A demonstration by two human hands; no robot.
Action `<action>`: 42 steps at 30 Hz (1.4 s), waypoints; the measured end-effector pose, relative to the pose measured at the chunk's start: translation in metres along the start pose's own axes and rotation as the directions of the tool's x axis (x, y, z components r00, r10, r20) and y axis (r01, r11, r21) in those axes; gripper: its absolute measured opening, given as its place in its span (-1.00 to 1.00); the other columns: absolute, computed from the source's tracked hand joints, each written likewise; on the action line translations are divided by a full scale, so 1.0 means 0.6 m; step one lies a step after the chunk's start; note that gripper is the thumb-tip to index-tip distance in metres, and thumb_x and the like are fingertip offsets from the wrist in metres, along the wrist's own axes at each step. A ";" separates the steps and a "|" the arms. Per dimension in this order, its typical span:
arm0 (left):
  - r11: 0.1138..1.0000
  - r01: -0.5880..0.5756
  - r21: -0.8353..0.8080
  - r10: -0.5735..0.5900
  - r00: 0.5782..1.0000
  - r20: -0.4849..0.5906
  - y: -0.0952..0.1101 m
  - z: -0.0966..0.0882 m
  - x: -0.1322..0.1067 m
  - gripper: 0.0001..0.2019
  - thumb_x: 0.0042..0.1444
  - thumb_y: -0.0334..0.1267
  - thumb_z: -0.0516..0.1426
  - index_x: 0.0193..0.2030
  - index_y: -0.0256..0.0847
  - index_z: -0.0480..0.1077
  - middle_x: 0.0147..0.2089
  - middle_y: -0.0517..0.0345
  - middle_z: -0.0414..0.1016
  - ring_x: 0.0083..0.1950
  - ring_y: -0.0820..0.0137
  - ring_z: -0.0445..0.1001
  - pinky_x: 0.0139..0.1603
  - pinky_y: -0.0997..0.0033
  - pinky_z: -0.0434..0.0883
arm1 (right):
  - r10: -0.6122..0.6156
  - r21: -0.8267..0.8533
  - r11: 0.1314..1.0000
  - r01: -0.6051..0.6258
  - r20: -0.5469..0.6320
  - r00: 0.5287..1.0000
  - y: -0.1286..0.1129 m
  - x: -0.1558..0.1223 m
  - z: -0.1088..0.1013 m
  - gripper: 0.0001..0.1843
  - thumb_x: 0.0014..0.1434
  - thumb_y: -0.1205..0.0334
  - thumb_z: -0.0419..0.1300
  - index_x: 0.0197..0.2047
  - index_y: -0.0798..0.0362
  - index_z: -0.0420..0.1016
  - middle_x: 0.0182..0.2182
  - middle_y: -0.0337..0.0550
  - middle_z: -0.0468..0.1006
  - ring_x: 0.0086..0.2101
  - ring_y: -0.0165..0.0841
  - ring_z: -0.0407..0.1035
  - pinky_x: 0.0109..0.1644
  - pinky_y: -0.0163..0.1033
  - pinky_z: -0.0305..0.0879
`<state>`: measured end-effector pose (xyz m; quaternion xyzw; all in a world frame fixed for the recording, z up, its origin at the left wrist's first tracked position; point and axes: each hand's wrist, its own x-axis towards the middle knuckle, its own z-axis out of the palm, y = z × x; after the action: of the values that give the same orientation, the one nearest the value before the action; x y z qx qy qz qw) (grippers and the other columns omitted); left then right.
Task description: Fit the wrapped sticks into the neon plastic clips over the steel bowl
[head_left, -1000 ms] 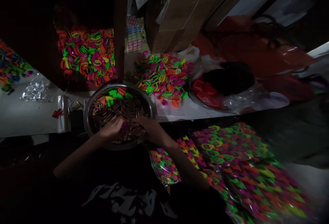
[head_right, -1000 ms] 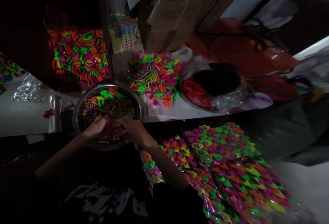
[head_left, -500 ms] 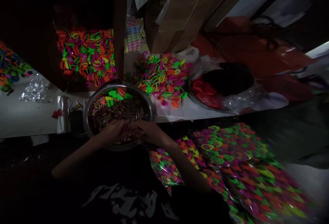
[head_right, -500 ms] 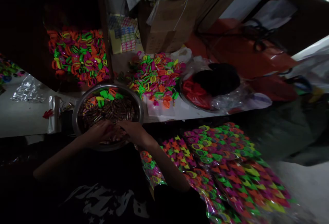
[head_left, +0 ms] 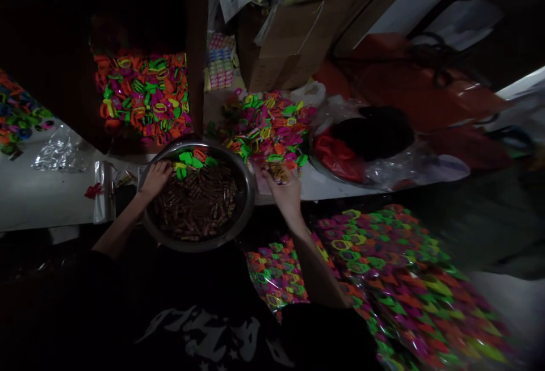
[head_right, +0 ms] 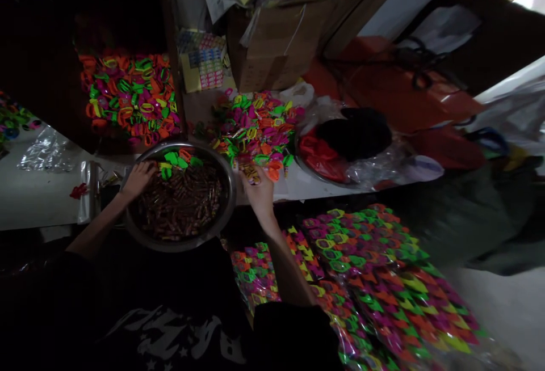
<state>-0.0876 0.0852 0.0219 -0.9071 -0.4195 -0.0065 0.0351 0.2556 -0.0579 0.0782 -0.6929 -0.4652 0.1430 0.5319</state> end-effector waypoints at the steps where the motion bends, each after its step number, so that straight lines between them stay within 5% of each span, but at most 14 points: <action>1: 1.000 0.007 0.017 -0.007 1.000 -0.017 0.001 -0.004 0.001 -0.70 0.23 -0.35 -0.08 0.03 -0.31 0.35 0.17 -0.21 0.27 0.18 0.08 0.22 0.10 0.09 0.23 | 0.011 0.016 1.000 -0.011 0.044 0.999 0.000 -0.007 0.007 -0.65 -0.02 -0.02 0.21 -0.28 0.09 0.45 -0.38 -0.13 0.55 -0.36 -0.31 0.40 -0.23 -0.20 0.35; 8: 0.998 -0.009 0.070 0.011 0.999 -0.036 0.014 -0.023 -0.010 -0.70 0.26 -0.28 -0.09 -0.01 -0.25 0.38 0.09 -0.12 0.35 0.09 0.12 0.28 0.04 0.15 0.26 | 0.017 0.041 0.998 -0.037 0.400 0.916 -0.012 -0.052 0.050 -0.69 0.02 0.06 0.22 -0.21 0.07 0.45 -0.30 -0.11 0.58 -0.30 -0.28 0.46 -0.20 -0.21 0.37; 12: 0.994 0.015 0.108 -0.018 0.999 0.029 0.009 -0.011 -0.003 -0.67 0.21 -0.38 -0.07 0.07 -0.21 0.34 0.16 -0.16 0.28 0.14 0.09 0.24 0.08 0.08 0.20 | -0.081 0.081 0.996 0.047 0.486 0.870 -0.019 -0.067 0.065 -0.71 0.07 0.08 0.20 -0.17 0.05 0.48 -0.23 -0.11 0.58 -0.21 -0.25 0.47 -0.11 -0.18 0.37; 16: 0.989 0.123 0.088 -0.120 0.992 -0.044 -0.004 -0.006 0.011 -0.69 0.20 -0.30 -0.02 0.03 -0.35 0.34 0.04 -0.26 0.36 0.10 0.03 0.25 0.07 0.04 0.17 | -0.128 0.086 0.992 0.097 0.538 0.833 -0.017 -0.082 0.072 -0.69 0.08 0.05 0.19 -0.16 0.06 0.48 -0.23 -0.11 0.58 -0.22 -0.25 0.48 -0.11 -0.18 0.38; 22: 0.937 0.259 -0.235 -0.284 0.956 -0.078 0.004 -0.030 0.007 -0.76 0.11 -0.24 0.07 -0.13 -0.34 0.38 -0.05 -0.19 0.43 0.02 0.07 0.36 0.09 0.05 0.20 | -0.083 -0.024 0.991 0.128 0.648 0.758 -0.008 -0.095 0.077 -0.68 0.08 0.13 0.20 -0.08 0.04 0.43 -0.23 -0.14 0.59 -0.23 -0.25 0.49 -0.14 -0.19 0.38; 24: 0.814 0.287 -0.506 -0.348 0.937 -0.028 0.022 -0.044 -0.002 -0.77 0.12 -0.22 0.05 -0.15 -0.28 0.37 -0.13 -0.03 0.48 -0.07 0.19 0.43 0.04 0.17 0.29 | -0.099 -0.021 0.988 0.154 0.680 0.726 -0.011 -0.098 0.080 -0.68 0.09 0.14 0.19 -0.08 0.06 0.42 -0.23 -0.11 0.59 -0.22 -0.25 0.49 -0.15 -0.20 0.37; 27: 0.487 0.234 -0.841 -0.289 0.953 0.097 0.065 -0.065 -0.021 -0.74 0.17 -0.17 -0.05 -0.13 -0.23 0.36 -0.25 0.13 0.51 -0.22 0.34 0.49 -0.09 0.31 0.39 | -0.153 0.040 0.983 0.178 0.712 0.685 -0.025 -0.100 0.082 -0.68 0.12 0.15 0.16 -0.07 0.08 0.42 -0.22 -0.08 0.59 -0.21 -0.26 0.49 -0.13 -0.22 0.36; 30: 0.187 0.196 -0.963 -0.167 0.972 0.166 0.115 -0.088 -0.041 -0.70 0.18 -0.13 -0.04 -0.12 -0.26 0.36 -0.16 0.06 0.50 -0.23 0.37 0.51 -0.13 0.33 0.43 | -0.228 0.139 0.973 0.182 0.677 0.700 -0.044 -0.101 0.084 -0.69 0.13 0.16 0.14 -0.07 0.08 0.41 -0.20 -0.08 0.58 -0.18 -0.27 0.47 -0.10 -0.21 0.35; 32: 0.111 0.211 -0.971 -0.131 0.972 0.196 0.144 -0.108 -0.052 -0.70 0.17 -0.10 0.00 -0.11 -0.26 0.36 -0.15 0.02 0.50 -0.21 0.37 0.50 -0.16 0.34 0.44 | -0.272 0.207 0.962 0.180 0.636 0.722 -0.054 -0.102 0.084 -0.70 0.12 0.17 0.14 -0.07 0.07 0.40 -0.20 -0.09 0.57 -0.18 -0.28 0.47 -0.09 -0.21 0.35; 35: 0.232 0.166 -0.958 -0.092 0.985 0.148 0.173 -0.141 -0.065 -0.70 0.14 -0.06 0.08 -0.14 -0.24 0.38 -0.16 0.08 0.49 -0.16 0.35 0.46 -0.13 0.35 0.42 | -0.295 0.256 0.951 0.174 0.580 0.759 -0.066 -0.104 0.079 -0.71 0.09 0.19 0.15 -0.09 0.06 0.41 -0.21 -0.10 0.57 -0.19 -0.28 0.46 -0.08 -0.19 0.36; 39: 0.506 -0.029 -0.862 -0.109 0.989 -0.096 0.188 -0.173 -0.080 -0.71 0.23 -0.08 0.01 -0.33 -0.26 0.37 -0.28 0.12 0.42 -0.21 0.41 0.40 -0.14 0.38 0.37 | -0.293 0.275 0.947 0.168 0.521 0.802 -0.086 -0.107 0.064 -0.71 0.08 0.22 0.16 -0.09 0.03 0.40 -0.18 -0.10 0.56 -0.18 -0.29 0.45 -0.06 -0.17 0.36; 42: 0.627 -0.152 -0.764 -0.049 0.971 -0.233 0.190 -0.181 -0.090 -0.75 0.22 -0.12 0.04 -0.36 -0.24 0.32 -0.25 0.12 0.40 -0.19 0.43 0.40 -0.14 0.43 0.36 | -0.314 0.293 0.938 0.183 0.500 0.807 -0.107 -0.108 0.048 -0.73 0.10 0.24 0.16 -0.09 0.02 0.40 -0.19 -0.12 0.55 -0.18 -0.33 0.45 -0.07 -0.21 0.36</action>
<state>-0.0338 -0.0368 0.1212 -0.8376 -0.3424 -0.2914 -0.3104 0.1703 -0.0919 0.1037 -0.4907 -0.6630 0.3136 0.4705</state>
